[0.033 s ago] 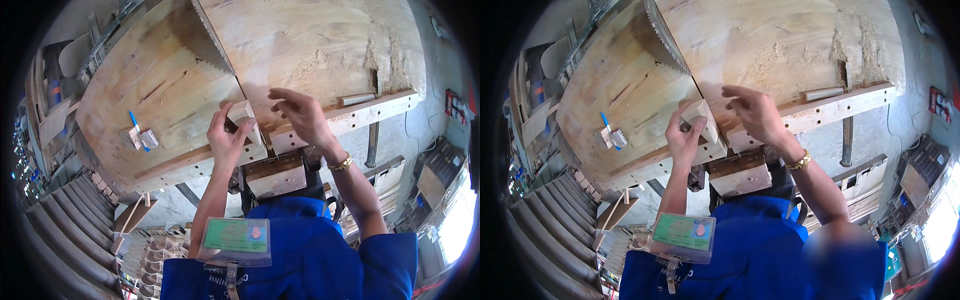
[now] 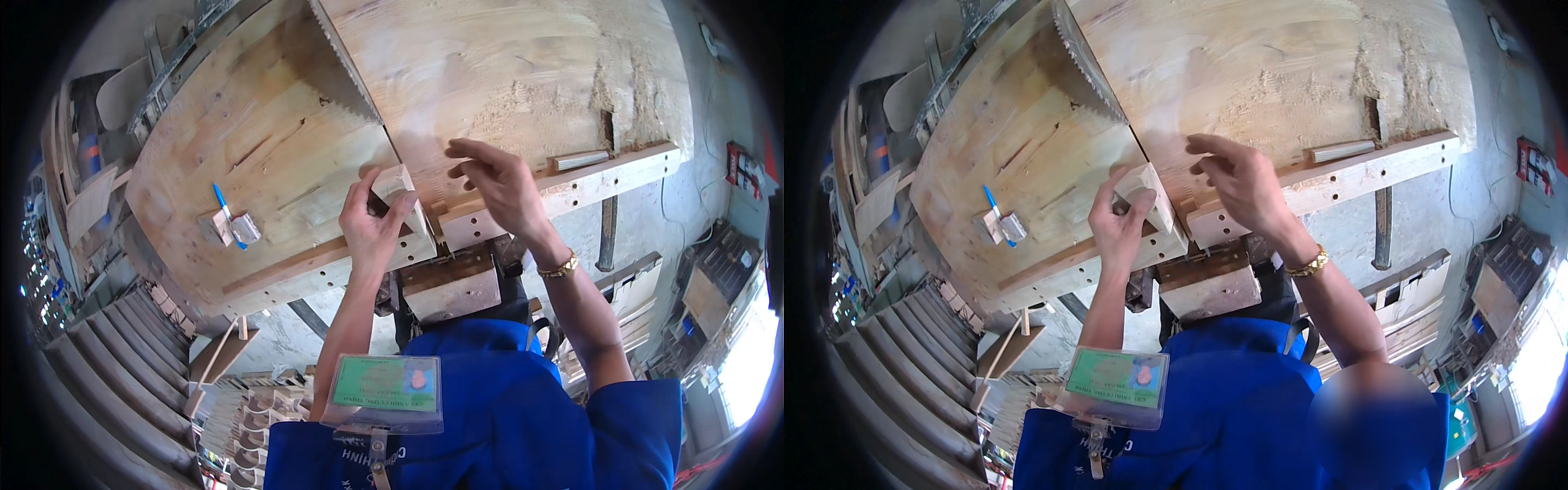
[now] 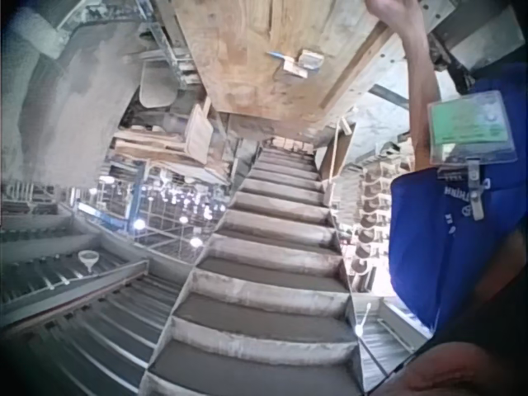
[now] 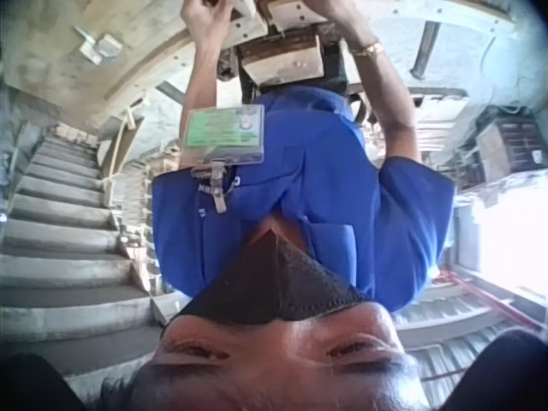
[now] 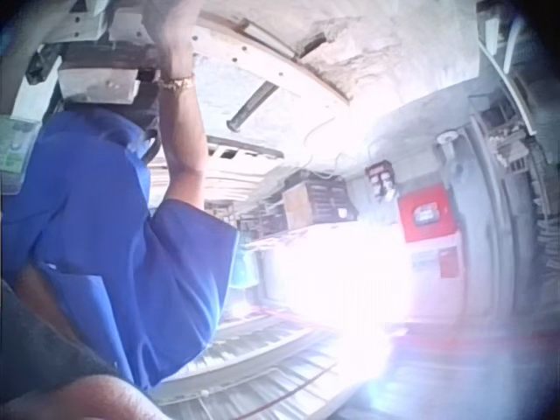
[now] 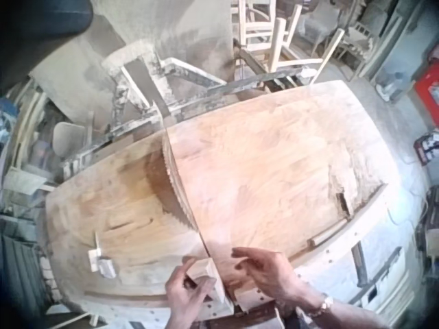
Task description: The person measures small wooden blocks using a tape measure and marks them with a pen. They then place the blocks on a workbench and align them with a larger wooden piece.
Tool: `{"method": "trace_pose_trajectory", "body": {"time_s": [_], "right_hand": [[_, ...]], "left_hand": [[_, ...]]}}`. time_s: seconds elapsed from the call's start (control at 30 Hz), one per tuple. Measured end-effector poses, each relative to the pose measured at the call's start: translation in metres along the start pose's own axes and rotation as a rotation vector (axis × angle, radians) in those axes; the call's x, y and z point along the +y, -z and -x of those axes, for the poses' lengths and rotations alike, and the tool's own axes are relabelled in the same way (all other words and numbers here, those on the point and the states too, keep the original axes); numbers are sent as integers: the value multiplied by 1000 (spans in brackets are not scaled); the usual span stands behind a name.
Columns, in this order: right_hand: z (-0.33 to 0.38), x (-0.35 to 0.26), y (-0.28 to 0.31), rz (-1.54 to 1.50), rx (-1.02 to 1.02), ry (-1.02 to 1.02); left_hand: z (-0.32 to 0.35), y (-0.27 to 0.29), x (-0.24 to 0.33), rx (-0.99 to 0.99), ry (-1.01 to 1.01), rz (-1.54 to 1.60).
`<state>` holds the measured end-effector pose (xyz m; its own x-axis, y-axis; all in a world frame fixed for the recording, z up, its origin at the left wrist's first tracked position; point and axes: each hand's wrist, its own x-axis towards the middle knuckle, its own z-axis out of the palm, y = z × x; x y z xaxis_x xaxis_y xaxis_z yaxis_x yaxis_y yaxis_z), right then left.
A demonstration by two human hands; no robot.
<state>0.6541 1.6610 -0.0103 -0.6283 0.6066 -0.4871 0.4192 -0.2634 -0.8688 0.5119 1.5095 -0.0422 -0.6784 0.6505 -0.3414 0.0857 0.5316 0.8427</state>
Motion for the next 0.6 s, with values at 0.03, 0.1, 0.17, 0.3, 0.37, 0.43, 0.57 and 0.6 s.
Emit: {"method": "trace_pose_trajectory", "body": {"time_s": [0.03,0.1,0.17,0.3,0.37,0.43,0.57,0.6], "right_hand": [[4,-7,4,-42,50,-11],[15,-7,14,-122,131,-3],[26,-6,21,-153,189,-4],[43,7,21,-279,235,-70],[48,12,18,-261,232,-74],[51,20,15,-244,223,-86],[55,23,8,-194,188,-70],[55,19,4,-236,195,-78]], "left_hand": [[1,1,-3,17,-18,9],[-1,-2,-3,30,-65,26],[2,-6,3,46,-35,79],[6,-3,10,13,97,-34],[7,-3,11,22,105,-29],[8,-4,11,24,86,-31],[4,0,8,20,48,-57],[3,0,9,14,52,-64]]}}
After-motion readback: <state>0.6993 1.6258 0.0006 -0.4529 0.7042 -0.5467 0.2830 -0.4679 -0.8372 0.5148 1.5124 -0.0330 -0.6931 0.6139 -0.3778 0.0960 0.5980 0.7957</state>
